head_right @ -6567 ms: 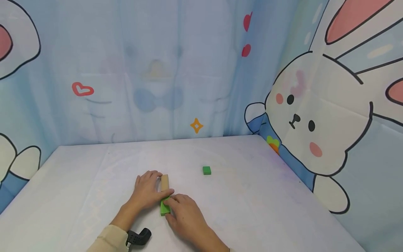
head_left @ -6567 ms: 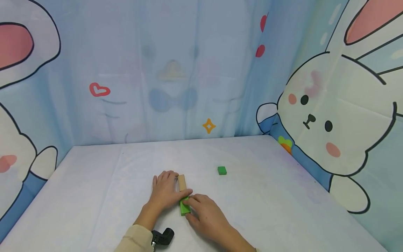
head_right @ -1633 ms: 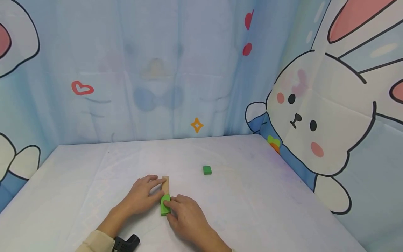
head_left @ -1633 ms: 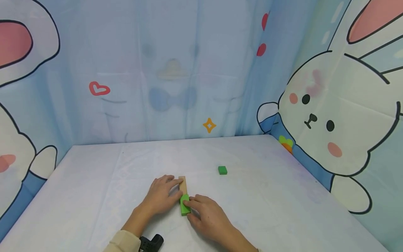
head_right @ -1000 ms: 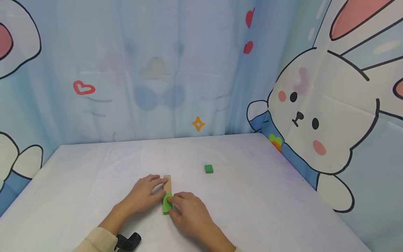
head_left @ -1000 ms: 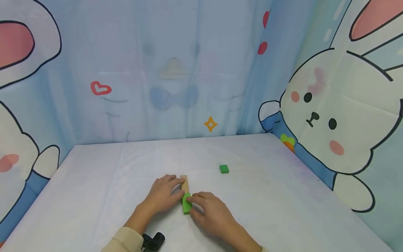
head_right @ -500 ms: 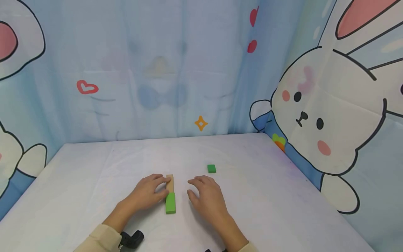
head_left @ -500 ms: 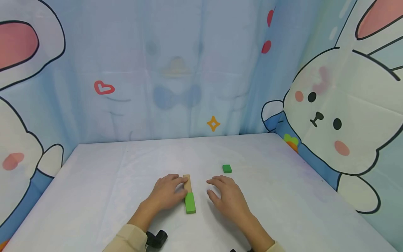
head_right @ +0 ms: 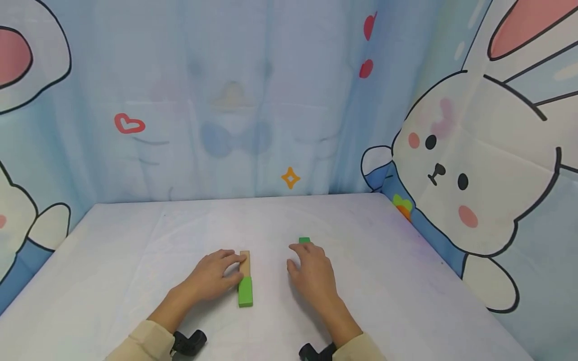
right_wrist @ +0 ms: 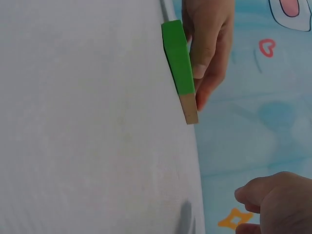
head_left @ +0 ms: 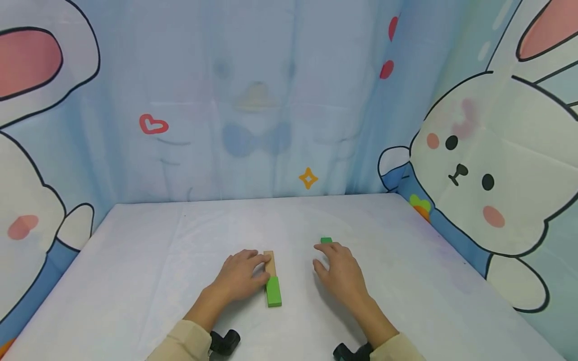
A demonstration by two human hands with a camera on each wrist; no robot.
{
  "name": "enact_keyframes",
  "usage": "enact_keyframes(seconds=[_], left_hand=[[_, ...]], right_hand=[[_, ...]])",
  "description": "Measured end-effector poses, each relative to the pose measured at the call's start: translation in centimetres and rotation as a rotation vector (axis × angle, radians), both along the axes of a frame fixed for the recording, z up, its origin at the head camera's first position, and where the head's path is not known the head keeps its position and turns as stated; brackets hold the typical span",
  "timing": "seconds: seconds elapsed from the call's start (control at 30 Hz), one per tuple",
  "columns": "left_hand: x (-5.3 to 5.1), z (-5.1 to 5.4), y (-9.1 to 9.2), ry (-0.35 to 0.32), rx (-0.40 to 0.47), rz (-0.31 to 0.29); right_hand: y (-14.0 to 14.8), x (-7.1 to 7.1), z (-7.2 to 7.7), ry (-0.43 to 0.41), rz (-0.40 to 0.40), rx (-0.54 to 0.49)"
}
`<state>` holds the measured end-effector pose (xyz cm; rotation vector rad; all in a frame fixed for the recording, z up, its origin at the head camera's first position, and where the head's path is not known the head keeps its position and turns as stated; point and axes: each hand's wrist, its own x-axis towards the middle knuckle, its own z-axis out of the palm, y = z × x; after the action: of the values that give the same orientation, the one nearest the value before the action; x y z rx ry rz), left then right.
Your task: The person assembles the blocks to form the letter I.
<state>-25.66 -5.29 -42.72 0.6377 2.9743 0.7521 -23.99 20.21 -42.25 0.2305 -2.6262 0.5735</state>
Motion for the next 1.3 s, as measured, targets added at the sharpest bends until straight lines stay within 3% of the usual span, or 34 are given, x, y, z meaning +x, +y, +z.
enact_keyframes(seconds=[0.47, 0.9, 1.3], left_hand=[[0.1, 0.1, 0.0, -0.014, 0.012, 0.002], [0.1, 0.1, -0.1, -0.022, 0.015, -0.007], [-0.1, 0.0, -0.2, -0.015, -0.001, -0.013]], right_hand=[[1.7, -2.5, 0.4, -0.113, -0.081, -0.066], [3.0, -4.6, -0.6, -0.203, -0.141, -0.148], [3.3, -5.7, -0.7, -0.26, -0.173, -0.121]])
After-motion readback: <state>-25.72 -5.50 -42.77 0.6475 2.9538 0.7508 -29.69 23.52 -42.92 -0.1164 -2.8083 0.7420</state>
